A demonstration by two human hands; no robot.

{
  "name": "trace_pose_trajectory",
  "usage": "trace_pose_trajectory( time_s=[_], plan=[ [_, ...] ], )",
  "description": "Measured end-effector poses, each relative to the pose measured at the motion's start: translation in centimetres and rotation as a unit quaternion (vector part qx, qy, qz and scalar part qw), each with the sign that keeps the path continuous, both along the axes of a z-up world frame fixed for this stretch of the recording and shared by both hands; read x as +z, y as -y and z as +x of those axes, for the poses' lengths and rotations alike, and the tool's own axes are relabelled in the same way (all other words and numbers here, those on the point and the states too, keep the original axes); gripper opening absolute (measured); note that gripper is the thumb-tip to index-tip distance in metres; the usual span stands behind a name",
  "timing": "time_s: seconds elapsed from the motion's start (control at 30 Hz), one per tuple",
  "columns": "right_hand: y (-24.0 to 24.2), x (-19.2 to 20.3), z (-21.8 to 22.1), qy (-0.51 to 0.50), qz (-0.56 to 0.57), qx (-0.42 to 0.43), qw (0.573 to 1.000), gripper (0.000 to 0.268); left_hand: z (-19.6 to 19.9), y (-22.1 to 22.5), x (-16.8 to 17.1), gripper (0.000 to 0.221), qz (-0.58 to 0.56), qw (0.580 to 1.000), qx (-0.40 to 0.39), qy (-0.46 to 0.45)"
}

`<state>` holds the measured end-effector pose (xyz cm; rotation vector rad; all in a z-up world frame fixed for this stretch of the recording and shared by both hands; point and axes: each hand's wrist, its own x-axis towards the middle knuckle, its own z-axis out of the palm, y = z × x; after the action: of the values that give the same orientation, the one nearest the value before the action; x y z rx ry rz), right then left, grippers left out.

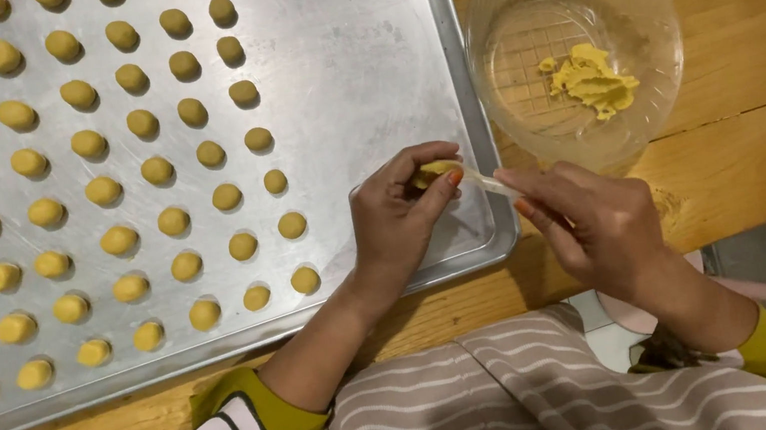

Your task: Forming small balls of dough by hand and placing them on a baking tray.

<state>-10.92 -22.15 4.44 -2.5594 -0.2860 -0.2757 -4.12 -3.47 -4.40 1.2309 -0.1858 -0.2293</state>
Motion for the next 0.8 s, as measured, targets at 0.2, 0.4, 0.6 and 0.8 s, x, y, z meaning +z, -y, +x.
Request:
trace_pose_trajectory(
  time_s=[0.2, 0.4, 0.6, 0.8],
  plan=[
    [5.0, -0.8, -0.5, 0.080, -0.131, -0.080, 0.985, 0.024, 1.6, -0.8, 0.3, 0.019, -0.039, 0.997, 0.038, -0.052],
    [11.0, -6.4, 1.8, -0.008, -0.193, -0.150, 0.970, 0.018, 2.0, -1.1, 0.0, 0.027, -0.192, 0.949, 0.001, -0.249],
    [4.0, -3.7, 5.4, 0.141, -0.241, -0.068, 0.958, 0.025, 1.9, -2.0, 1.5, 0.037, -0.264, 0.927, -0.023, -0.267],
    [-4.2, -5.5, 9.6, 0.174, -0.027, 0.117, 0.977, 0.057, 2.0, -2.4, -0.8, 0.048, -0.300, 0.932, -0.006, -0.205]
  ],
)
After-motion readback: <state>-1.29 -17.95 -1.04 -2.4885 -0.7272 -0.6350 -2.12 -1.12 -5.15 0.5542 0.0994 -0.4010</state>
